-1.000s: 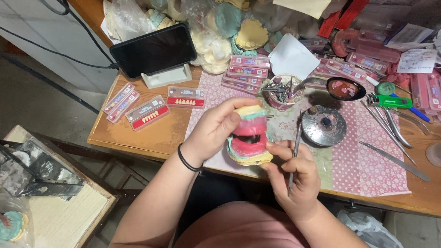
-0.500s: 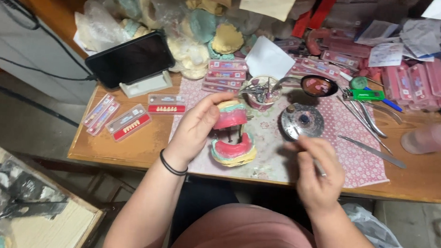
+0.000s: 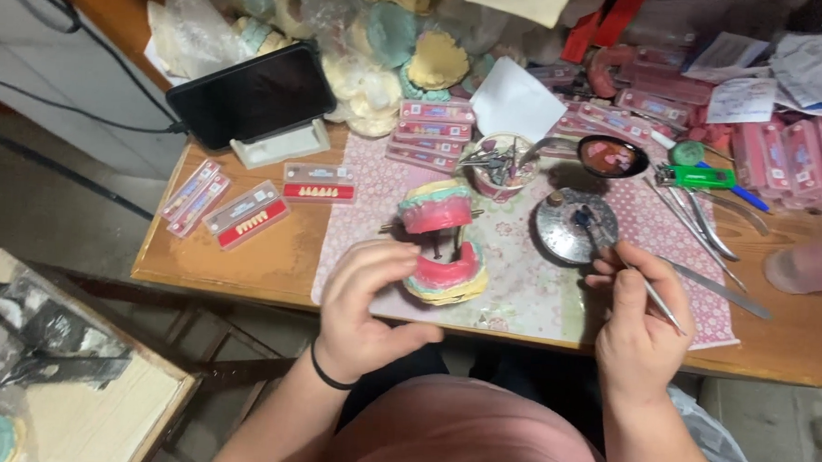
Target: The person works on a dental model, using a metal tool to adjust the pink material and a spray bottle to apply liquid. They then place individual artificial teeth into the model, pressing them into place with their fingers and tools.
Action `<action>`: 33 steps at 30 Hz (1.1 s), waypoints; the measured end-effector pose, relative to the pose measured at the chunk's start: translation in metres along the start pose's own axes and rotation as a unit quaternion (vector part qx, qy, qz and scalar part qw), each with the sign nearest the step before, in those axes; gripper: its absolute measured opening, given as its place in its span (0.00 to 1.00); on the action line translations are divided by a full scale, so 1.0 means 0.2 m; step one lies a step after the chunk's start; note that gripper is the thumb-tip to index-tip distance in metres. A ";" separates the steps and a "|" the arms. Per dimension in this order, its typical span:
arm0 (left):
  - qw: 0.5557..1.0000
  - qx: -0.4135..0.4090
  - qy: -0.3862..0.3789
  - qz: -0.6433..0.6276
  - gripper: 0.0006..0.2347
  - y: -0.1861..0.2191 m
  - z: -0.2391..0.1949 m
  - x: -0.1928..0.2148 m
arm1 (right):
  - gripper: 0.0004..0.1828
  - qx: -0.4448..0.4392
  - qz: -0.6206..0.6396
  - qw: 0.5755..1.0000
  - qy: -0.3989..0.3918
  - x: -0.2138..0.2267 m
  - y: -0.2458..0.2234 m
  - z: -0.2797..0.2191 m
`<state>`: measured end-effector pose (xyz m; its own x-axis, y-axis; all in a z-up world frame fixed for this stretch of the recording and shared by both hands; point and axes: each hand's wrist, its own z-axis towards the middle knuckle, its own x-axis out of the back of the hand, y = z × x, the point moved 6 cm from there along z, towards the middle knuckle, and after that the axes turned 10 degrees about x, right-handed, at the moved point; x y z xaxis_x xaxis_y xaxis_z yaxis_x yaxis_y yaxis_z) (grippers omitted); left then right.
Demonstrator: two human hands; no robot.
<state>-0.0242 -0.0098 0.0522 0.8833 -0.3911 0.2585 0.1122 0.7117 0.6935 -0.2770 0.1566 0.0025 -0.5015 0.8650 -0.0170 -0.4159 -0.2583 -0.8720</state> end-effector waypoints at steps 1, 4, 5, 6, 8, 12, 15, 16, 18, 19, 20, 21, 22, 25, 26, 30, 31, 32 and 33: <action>1.000 0.003 0.001 0.004 0.26 0.00 0.00 0.00 | 0.14 -0.003 0.002 1.000 -0.003 -0.01 0.00 0.00; 0.998 0.011 -0.038 0.048 0.27 -0.01 0.01 -0.04 | 0.14 -0.013 0.014 1.000 0.009 -0.01 0.00 -0.01; 0.996 0.022 -0.064 0.060 0.28 -0.02 0.02 -0.06 | 0.13 0.024 0.001 1.000 0.004 -0.02 -0.04 -0.01; 0.993 0.033 -0.089 0.071 0.28 -0.03 0.02 -0.09 | 0.12 0.060 -0.014 0.998 -0.002 -0.02 -0.07 -0.01; 0.992 0.043 -0.092 0.081 0.26 -0.02 0.03 -0.11 | 0.09 0.080 -0.038 0.996 -0.013 -0.01 -0.06 -0.07; 0.989 0.060 -0.102 0.094 0.19 -0.03 0.05 -0.16 | 0.13 0.112 0.150 0.978 -0.092 -0.16 -0.15 -0.17; 0.990 0.053 -0.095 0.091 0.17 -0.04 0.05 -0.16 | 0.10 0.123 0.234 0.951 -0.159 -0.33 -0.29 -0.18; 0.990 0.053 -0.094 0.091 0.17 -0.05 0.05 -0.16 | 0.10 0.123 0.233 0.951 -0.160 -0.34 -0.30 -0.17; 0.991 0.058 -0.092 0.083 0.17 -0.06 0.04 -0.16 | 0.11 0.158 0.199 0.946 -0.201 -0.37 -0.33 -0.17; 0.991 0.058 -0.091 0.084 0.17 -0.06 0.05 -0.16 | 0.11 0.158 0.200 0.946 -0.202 -0.38 -0.34 -0.17; 0.991 0.061 -0.090 0.084 0.17 -0.06 0.05 -0.16 | 0.11 0.160 0.191 0.948 -0.200 -0.38 -0.34 -0.17; 0.990 0.064 -0.090 0.084 0.17 -0.06 0.05 -0.16 | 0.11 0.162 0.182 0.949 -0.198 -0.38 -0.34 -0.17; 0.990 0.064 -0.090 0.084 0.17 -0.06 0.04 -0.16 | 0.11 0.162 0.182 0.950 -0.198 -0.39 -0.33 -0.17; 0.990 0.065 -0.092 0.083 0.17 -0.07 0.04 -0.16 | 0.13 0.200 0.155 0.950 -0.183 -0.39 -0.35 -0.17; 0.990 0.067 -0.093 0.084 0.17 -0.07 0.04 -0.16 | 0.13 0.214 0.132 0.949 -0.189 -0.39 -0.37 -0.17; 0.989 0.073 -0.099 0.079 0.17 -0.07 0.04 -0.16 | 0.13 0.251 0.074 0.944 -0.199 -0.41 -0.43 -0.16; 0.989 0.072 -0.099 0.079 0.17 -0.07 0.04 -0.16 | 0.13 0.251 0.074 0.944 -0.199 -0.42 -0.43 -0.16; 0.989 0.074 -0.098 0.077 0.17 -0.07 0.04 -0.16 | 0.13 0.263 0.062 0.943 -0.195 -0.42 -0.44 -0.16; 0.990 0.075 -0.098 0.074 0.17 -0.07 0.04 -0.16 | 0.13 0.274 0.050 0.941 -0.190 -0.42 -0.45 -0.17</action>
<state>-0.0578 -0.0120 0.0399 0.7786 -0.4051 0.4793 -0.0937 0.6801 0.7271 -0.1721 0.1216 0.0661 -0.7513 0.6347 0.1811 -0.6286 -0.6045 -0.4894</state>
